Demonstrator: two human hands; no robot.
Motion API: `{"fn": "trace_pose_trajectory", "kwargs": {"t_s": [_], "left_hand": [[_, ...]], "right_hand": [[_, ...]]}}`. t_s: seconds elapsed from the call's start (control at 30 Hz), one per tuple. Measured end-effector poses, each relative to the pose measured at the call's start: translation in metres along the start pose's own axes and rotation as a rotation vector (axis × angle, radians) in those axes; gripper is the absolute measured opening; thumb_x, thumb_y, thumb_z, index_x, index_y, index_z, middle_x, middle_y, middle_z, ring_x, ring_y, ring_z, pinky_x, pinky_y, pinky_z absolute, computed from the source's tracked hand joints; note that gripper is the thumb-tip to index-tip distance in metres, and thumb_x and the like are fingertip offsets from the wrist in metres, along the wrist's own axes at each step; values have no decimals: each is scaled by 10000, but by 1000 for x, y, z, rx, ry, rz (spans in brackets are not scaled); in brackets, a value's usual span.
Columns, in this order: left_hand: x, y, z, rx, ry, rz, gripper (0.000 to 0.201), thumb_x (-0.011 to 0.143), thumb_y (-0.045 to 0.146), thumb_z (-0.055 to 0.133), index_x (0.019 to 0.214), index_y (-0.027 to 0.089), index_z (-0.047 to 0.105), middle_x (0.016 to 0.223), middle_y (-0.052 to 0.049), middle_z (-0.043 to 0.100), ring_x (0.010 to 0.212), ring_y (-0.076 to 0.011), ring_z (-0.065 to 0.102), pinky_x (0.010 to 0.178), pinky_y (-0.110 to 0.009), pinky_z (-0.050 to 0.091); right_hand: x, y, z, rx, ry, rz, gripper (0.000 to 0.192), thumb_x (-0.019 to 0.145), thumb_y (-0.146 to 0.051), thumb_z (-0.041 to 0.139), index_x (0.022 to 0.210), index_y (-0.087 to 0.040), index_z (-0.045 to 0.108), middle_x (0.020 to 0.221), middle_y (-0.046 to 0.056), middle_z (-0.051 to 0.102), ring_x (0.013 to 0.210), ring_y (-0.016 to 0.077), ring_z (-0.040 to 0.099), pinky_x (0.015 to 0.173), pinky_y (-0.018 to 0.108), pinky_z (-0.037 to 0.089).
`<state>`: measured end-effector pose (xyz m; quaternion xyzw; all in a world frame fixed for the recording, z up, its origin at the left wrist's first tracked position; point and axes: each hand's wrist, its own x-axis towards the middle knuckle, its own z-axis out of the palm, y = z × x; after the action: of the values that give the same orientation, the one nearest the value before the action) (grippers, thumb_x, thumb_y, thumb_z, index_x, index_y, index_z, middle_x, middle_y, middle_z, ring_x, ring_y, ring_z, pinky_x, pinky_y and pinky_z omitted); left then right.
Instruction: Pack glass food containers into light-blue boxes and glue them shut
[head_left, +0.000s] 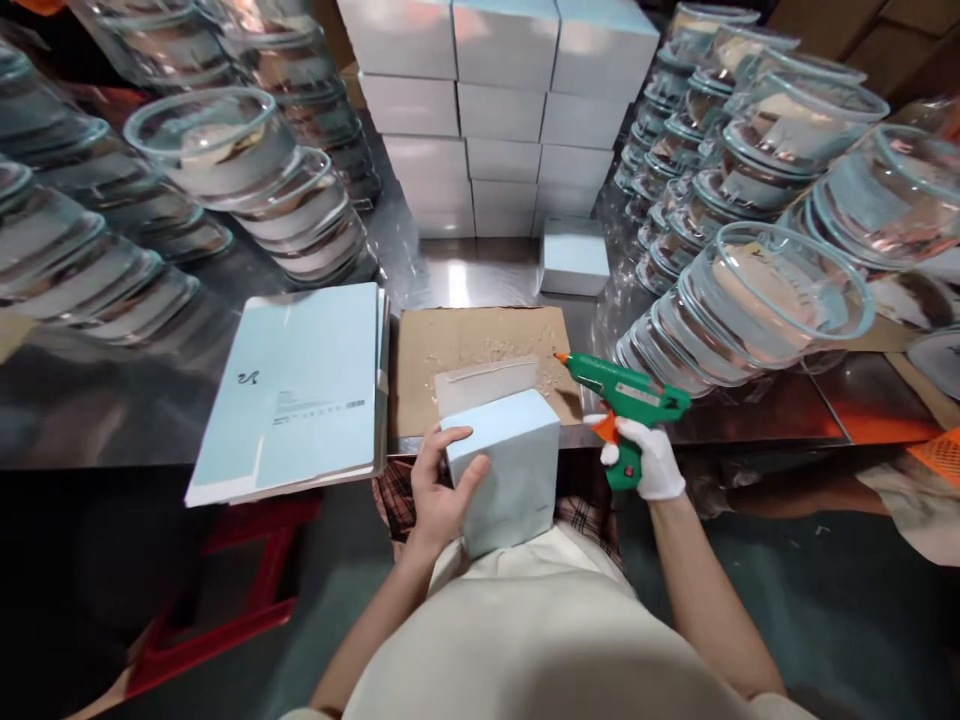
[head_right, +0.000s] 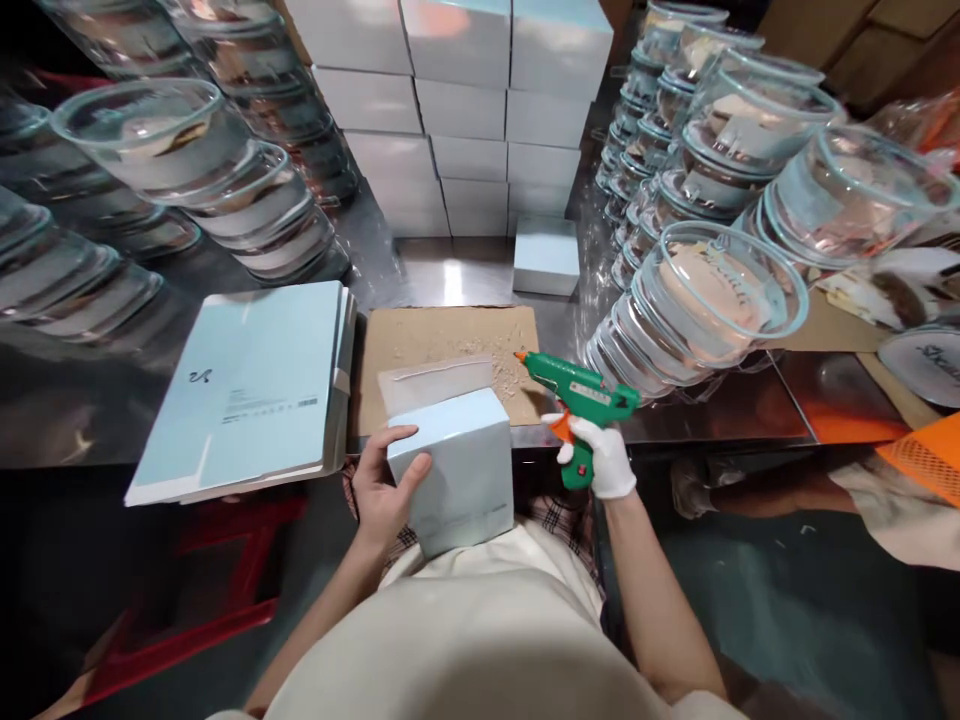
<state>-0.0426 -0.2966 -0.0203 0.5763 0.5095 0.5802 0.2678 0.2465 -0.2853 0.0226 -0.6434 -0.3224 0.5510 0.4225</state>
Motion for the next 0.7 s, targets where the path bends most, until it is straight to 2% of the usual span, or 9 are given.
{"fn": "trace_pose_trajectory", "kwargs": {"t_s": [0.1,0.27,0.33,0.4,0.47,0.53,0.57,0.63,0.7], "left_hand": [[0,-1,-5,7,20,15,296,879,455,782,1077,241,732,1051,-46,729,1060,-237,674,985,-374,508],[-5,1,-8,17,56,13,341,861,534,775,1037,246,733,1026,-37,729,1080,-239,670,981,-364,510],[-6,2,-6,-9,33,-8,370,855,570,766,1018,240,731,1023,-45,731,1077,-246,675,955,-368,527],[-5,1,-2,-49,-11,-8,365,849,566,779,1008,241,732,1006,-48,734,1074,-251,678,966,-381,530],[-4,1,3,-112,-66,7,354,843,555,794,1002,245,733,997,-57,734,1101,-266,678,992,-404,526],[-3,1,7,-173,-105,-11,373,831,572,801,986,241,726,1065,-88,729,1201,-304,657,1028,-437,516],[-3,1,9,-198,-111,-38,395,820,590,804,976,237,717,1127,-108,720,1261,-327,636,1045,-454,510],[-3,0,13,-251,-82,-114,459,797,621,813,1014,238,685,1248,-133,689,1326,-356,607,1058,-472,505],[-4,-3,16,-354,-36,-171,565,793,620,820,1193,287,598,1296,-116,667,1267,-329,651,1032,-466,524]], "right_hand": [[32,-18,4,-8,-55,79,487,815,-602,652,964,-148,744,749,108,770,445,148,562,410,256,430],[43,-31,-15,-517,140,161,502,948,-589,594,688,-170,687,673,157,733,690,289,746,629,361,580],[32,-34,-17,-585,254,83,425,903,-544,682,673,-187,676,715,140,739,848,316,763,735,373,584],[21,-37,-8,-549,288,-91,337,861,-533,731,830,-198,740,845,111,775,960,302,752,835,377,581],[15,-38,11,-381,133,-243,409,806,-529,784,1065,-214,764,1004,86,795,1010,279,740,897,380,582],[15,-34,32,-159,-137,-261,541,743,-510,846,1186,-217,741,1119,78,788,1048,266,732,936,384,584],[16,-32,39,-71,-235,-241,570,718,-509,872,1188,-217,737,1139,73,783,1058,263,730,950,389,584],[20,-26,45,17,-311,-249,546,709,-555,889,1111,-215,747,1117,64,779,1042,253,728,968,399,579],[22,-23,40,-20,-400,-346,572,747,-668,843,1071,-205,755,1159,83,759,1075,255,714,990,411,569]]}}
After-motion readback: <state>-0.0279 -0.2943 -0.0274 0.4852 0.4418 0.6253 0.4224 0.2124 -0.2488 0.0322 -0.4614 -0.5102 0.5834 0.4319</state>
